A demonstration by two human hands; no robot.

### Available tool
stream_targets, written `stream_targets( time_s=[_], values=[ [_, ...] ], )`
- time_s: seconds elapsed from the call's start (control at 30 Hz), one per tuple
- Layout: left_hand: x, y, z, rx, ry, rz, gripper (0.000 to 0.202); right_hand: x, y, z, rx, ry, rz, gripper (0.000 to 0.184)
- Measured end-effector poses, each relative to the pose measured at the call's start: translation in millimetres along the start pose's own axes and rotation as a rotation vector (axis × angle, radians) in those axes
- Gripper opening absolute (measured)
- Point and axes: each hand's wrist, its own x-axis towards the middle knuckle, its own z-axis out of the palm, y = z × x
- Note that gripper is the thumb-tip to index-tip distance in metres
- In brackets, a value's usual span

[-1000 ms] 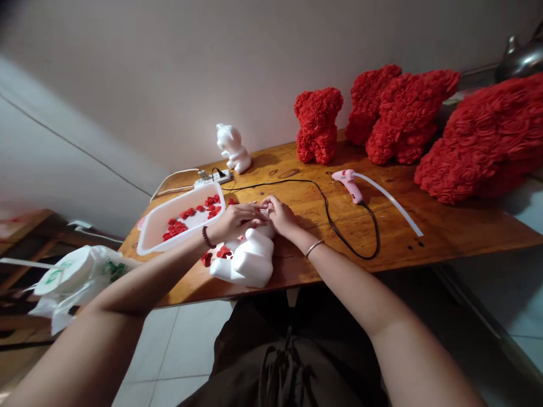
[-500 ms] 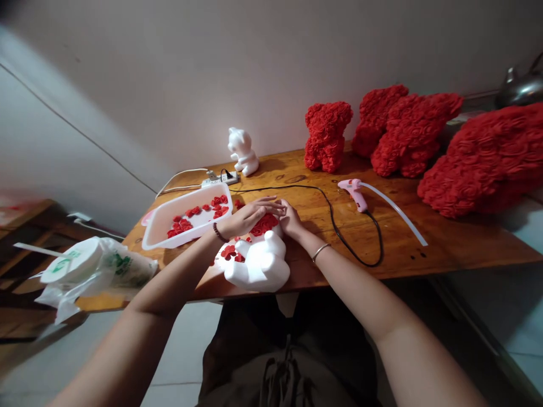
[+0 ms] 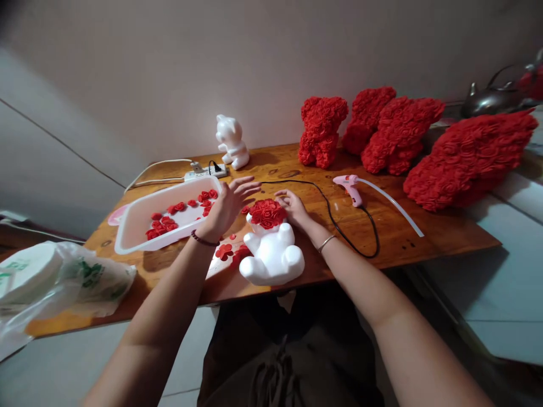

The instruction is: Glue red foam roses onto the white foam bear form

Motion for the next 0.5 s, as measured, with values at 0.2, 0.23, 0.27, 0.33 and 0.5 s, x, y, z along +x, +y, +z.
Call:
stream_targets(
  time_s=[0.2,0.23,0.27,0.33,0.5],
  values=[
    [-5,-3,7.3,0.283,0.47,0.219,0.054,-5,-44,-26,-0.247,0.335,-0.518,0.042],
    [-6,-1,6.9,0.329,0.488,0.233,0.057,-9,-53,-29,-0.297,0.396,-0.602,0.04],
    [-8,2,6.1,0.369,0.507,0.247,0.061,-13,-60,-32,-0.345,0.453,-0.668,0.037],
    [-11,10,3.7,0.449,0.488,0.252,0.065,-19,-69,-36,-0.419,0.546,-0.752,0.033],
    [-14,14,1.9,0.758,-0.049,0.121,0.046,-19,-70,-45,-0.413,0.598,-0.738,0.028]
  ],
)
